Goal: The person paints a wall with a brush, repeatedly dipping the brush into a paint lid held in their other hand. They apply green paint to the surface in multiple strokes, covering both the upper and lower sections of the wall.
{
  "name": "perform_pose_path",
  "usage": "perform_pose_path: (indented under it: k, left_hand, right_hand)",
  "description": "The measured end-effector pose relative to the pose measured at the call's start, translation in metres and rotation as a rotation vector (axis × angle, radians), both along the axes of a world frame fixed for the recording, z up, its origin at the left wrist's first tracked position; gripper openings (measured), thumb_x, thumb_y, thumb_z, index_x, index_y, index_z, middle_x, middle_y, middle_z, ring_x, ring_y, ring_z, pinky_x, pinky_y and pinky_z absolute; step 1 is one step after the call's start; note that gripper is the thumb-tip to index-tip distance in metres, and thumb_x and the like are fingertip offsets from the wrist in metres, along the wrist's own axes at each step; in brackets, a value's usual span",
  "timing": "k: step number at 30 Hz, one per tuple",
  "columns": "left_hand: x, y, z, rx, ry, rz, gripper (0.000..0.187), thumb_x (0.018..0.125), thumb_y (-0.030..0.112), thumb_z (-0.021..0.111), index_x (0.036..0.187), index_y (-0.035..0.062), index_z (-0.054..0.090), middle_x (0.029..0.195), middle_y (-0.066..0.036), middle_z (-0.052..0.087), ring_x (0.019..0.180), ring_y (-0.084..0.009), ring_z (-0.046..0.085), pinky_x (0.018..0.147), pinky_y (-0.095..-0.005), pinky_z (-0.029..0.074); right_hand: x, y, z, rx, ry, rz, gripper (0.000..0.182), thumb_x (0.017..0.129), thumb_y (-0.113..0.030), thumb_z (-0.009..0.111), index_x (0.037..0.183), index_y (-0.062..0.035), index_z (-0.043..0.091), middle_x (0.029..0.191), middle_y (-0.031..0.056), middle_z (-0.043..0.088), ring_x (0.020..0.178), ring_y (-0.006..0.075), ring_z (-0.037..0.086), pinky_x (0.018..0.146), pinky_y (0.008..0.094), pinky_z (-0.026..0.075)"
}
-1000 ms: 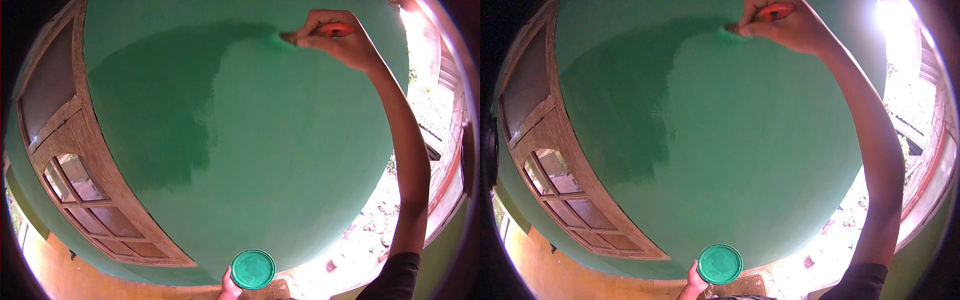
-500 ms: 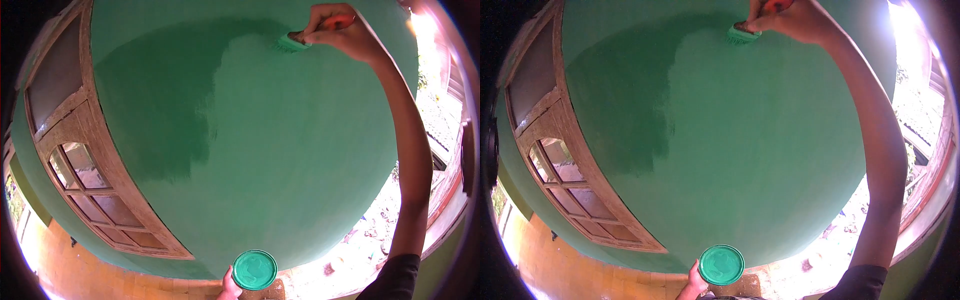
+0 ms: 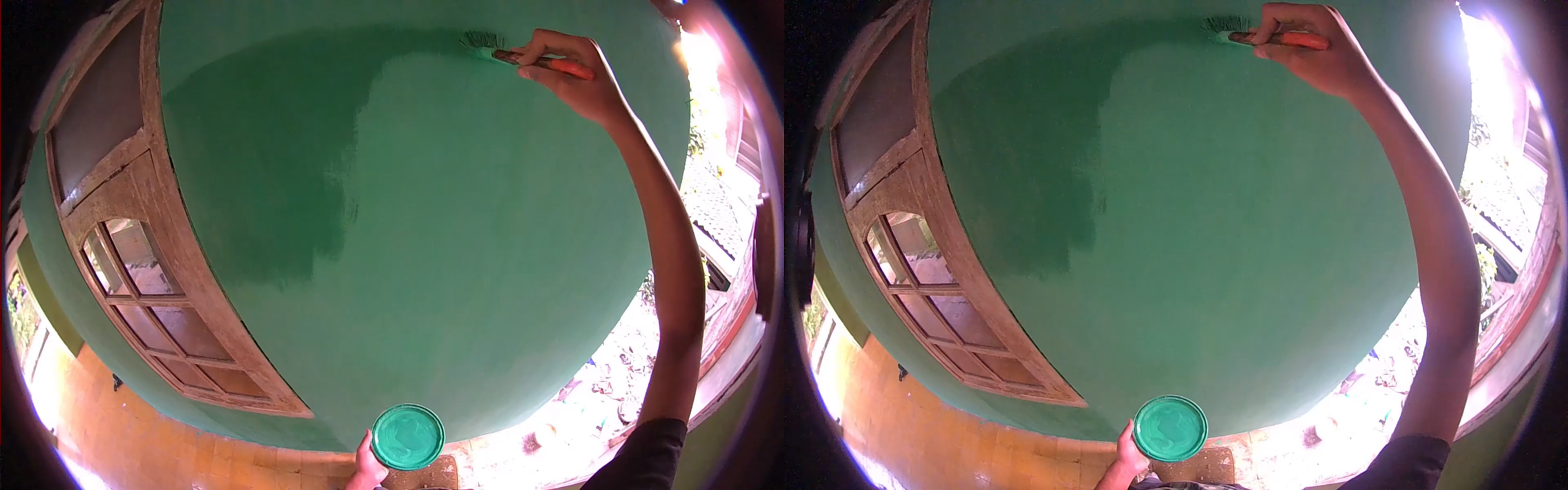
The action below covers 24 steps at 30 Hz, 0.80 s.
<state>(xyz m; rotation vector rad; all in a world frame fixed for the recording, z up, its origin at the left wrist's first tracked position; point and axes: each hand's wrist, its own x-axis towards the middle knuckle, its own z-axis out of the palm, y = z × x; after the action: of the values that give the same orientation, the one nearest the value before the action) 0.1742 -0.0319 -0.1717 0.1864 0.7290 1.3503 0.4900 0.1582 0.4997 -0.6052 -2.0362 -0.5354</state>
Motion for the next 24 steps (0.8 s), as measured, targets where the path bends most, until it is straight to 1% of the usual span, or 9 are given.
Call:
perform_pose_path:
  k: [2, 5, 8, 11, 15, 18, 21, 22, 24]
  left_hand:
    - [0.003, -0.001, 0.004, -0.008, 0.001, 0.005, 0.060, 0.103, 0.053, 0.041, 0.138, 0.0069, 0.054, 0.140, -0.013, 0.058, 0.130, -0.0315, 0.054, 0.111, -0.0519, 0.041]
    - [0.007, 0.003, 0.000, -0.022, 0.008, 0.018, 0.059, 0.103, 0.053, 0.041, 0.138, 0.0074, 0.055, 0.140, -0.013, 0.059, 0.129, -0.0313, 0.054, 0.111, -0.0520, 0.041]
    - [0.013, 0.004, 0.008, -0.041, 0.012, 0.003, 0.058, 0.103, 0.053, 0.042, 0.137, 0.0080, 0.055, 0.139, -0.012, 0.059, 0.129, -0.0311, 0.055, 0.111, -0.0518, 0.041]
    - [0.015, 0.004, 0.016, -0.039, 0.019, -0.009, 0.058, 0.103, 0.054, 0.042, 0.137, 0.0085, 0.056, 0.138, -0.012, 0.060, 0.128, -0.0306, 0.055, 0.111, -0.0515, 0.041]
    - [0.020, 0.004, 0.026, -0.017, 0.014, 0.000, 0.058, 0.103, 0.054, 0.042, 0.137, 0.0086, 0.056, 0.138, -0.012, 0.060, 0.128, -0.0302, 0.055, 0.110, -0.0514, 0.041]
    - [0.017, 0.003, 0.014, -0.008, -0.017, -0.029, 0.058, 0.103, 0.054, 0.042, 0.137, 0.0086, 0.056, 0.139, -0.012, 0.060, 0.128, -0.0303, 0.055, 0.110, -0.0515, 0.041]
    - [0.020, 0.002, 0.013, -0.017, -0.001, -0.008, 0.058, 0.102, 0.054, 0.042, 0.137, 0.0089, 0.056, 0.139, -0.012, 0.060, 0.129, -0.0304, 0.055, 0.111, -0.0516, 0.041]
    - [0.021, 0.002, 0.013, -0.020, 0.001, -0.005, 0.058, 0.102, 0.054, 0.042, 0.137, 0.0089, 0.056, 0.139, -0.012, 0.060, 0.129, -0.0304, 0.055, 0.111, -0.0516, 0.041]
    - [0.022, 0.002, 0.015, -0.036, -0.006, 0.002, 0.058, 0.102, 0.054, 0.043, 0.137, 0.0093, 0.056, 0.139, -0.012, 0.059, 0.129, -0.0308, 0.054, 0.111, -0.0517, 0.041]
  right_hand:
    - [0.006, -0.007, 0.006, -0.267, -0.199, 0.026, 0.002, 0.091, -0.002, 0.068, 0.092, -0.0006, 0.068, 0.105, 0.0100, 0.075, 0.099, 0.0144, 0.069, 0.089, 0.0270, 0.053]
    - [-0.011, -0.020, 0.003, 0.006, 0.008, 0.280, 0.002, 0.090, -0.002, 0.068, 0.090, -0.0001, 0.067, 0.099, 0.0084, 0.074, 0.094, 0.0123, 0.069, 0.083, 0.0251, 0.053]
    - [-0.017, 0.002, 0.000, 0.064, 0.044, 0.226, 0.004, 0.089, -0.003, 0.069, 0.089, -0.0006, 0.066, 0.090, 0.0059, 0.072, 0.089, 0.0106, 0.067, 0.080, 0.0238, 0.052]
    - [-0.017, -0.007, 0.014, -0.195, -0.154, 0.106, 0.004, 0.089, -0.003, 0.070, 0.090, -0.0009, 0.066, 0.084, 0.0040, 0.069, 0.088, 0.0107, 0.067, 0.082, 0.0239, 0.052]
    - [-0.039, -0.040, 0.012, 0.155, 0.067, 0.322, 0.006, 0.085, -0.004, 0.077, 0.087, -0.0024, 0.072, 0.085, 0.0067, 0.075, 0.079, 0.0109, 0.070, 0.075, 0.0273, 0.056]
    - [-0.055, -0.014, -0.002, -0.180, -0.053, 0.205, 0.006, 0.085, -0.007, 0.078, 0.088, -0.0039, 0.073, 0.083, 0.0053, 0.074, 0.076, 0.0099, 0.068, 0.074, 0.0270, 0.055]
    - [-0.071, -0.042, 0.019, -0.217, -0.078, 0.189, 0.008, 0.085, -0.010, 0.078, 0.086, -0.0047, 0.072, 0.081, 0.0045, 0.073, 0.074, 0.0101, 0.066, 0.073, 0.0263, 0.054]
    - [-0.076, -0.035, 0.023, -0.090, -0.071, 0.398, 0.008, 0.083, -0.009, 0.078, 0.083, -0.0045, 0.071, 0.077, 0.0029, 0.071, 0.071, 0.0105, 0.065, 0.071, 0.0259, 0.052]
    - [-0.094, -0.016, 0.026, 0.011, -0.069, 0.365, 0.007, 0.083, -0.008, 0.078, 0.083, -0.0044, 0.071, 0.075, 0.0023, 0.069, 0.070, 0.0103, 0.064, 0.069, 0.0256, 0.051]
